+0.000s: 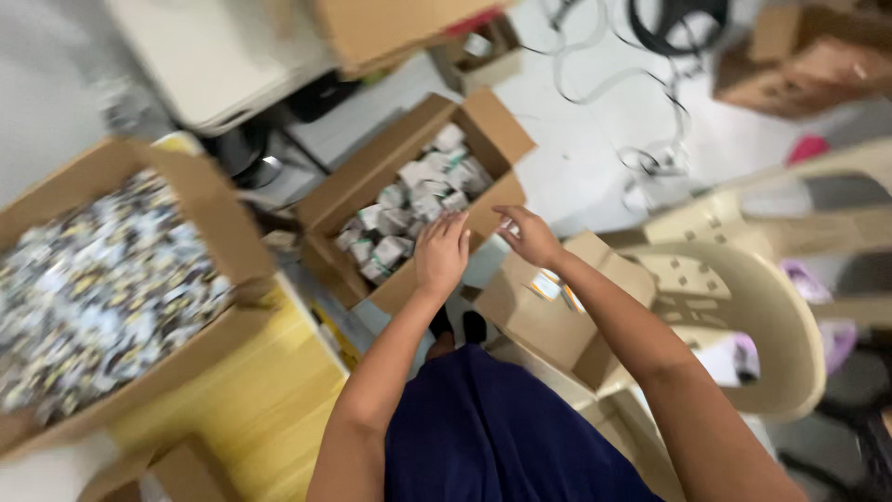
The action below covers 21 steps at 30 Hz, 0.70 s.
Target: The person arranges small white boxes with orange labels into a larger cardboard box. They pick up the boxes from a nearby tray and place them in neat rows inside the box, adjusting their positions to fit more items.
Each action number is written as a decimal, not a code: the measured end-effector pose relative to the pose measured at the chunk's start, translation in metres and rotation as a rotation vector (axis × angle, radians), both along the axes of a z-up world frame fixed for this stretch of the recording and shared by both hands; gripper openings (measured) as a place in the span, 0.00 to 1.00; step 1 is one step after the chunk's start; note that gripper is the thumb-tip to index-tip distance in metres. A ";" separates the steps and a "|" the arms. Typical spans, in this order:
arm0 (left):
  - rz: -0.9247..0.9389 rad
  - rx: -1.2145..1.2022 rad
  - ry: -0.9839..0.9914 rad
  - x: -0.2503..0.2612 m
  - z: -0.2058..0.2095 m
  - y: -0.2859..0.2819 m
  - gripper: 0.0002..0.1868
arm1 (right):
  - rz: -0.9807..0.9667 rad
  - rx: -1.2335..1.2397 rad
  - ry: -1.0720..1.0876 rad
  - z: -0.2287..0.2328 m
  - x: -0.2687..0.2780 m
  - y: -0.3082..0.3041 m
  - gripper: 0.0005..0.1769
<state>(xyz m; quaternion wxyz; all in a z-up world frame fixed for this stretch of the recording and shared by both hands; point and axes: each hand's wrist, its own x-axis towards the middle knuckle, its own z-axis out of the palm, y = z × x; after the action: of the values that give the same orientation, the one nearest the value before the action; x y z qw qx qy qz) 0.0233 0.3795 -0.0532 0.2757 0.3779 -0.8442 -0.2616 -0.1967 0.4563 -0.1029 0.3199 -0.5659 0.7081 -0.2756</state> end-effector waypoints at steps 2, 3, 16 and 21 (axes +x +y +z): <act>-0.078 0.176 -0.125 -0.035 -0.029 0.026 0.18 | -0.215 0.070 0.039 -0.019 -0.046 0.073 0.23; -0.109 0.257 -0.195 -0.049 -0.044 0.038 0.19 | -0.305 0.034 0.055 -0.028 -0.061 0.108 0.21; -0.082 0.921 -0.730 -0.095 -0.226 0.163 0.31 | -1.307 0.894 -0.695 -0.098 -0.006 0.360 0.58; -0.312 0.732 -0.716 -0.054 -0.175 0.134 0.21 | -1.217 0.735 -0.552 -0.112 -0.030 0.320 0.55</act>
<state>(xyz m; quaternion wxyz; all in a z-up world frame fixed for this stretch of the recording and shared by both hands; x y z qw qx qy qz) -0.0307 0.5134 -0.2283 -0.2217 0.3849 -0.7852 -0.4315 -0.2266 0.7762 -0.2152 0.4448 0.1565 0.8357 -0.2816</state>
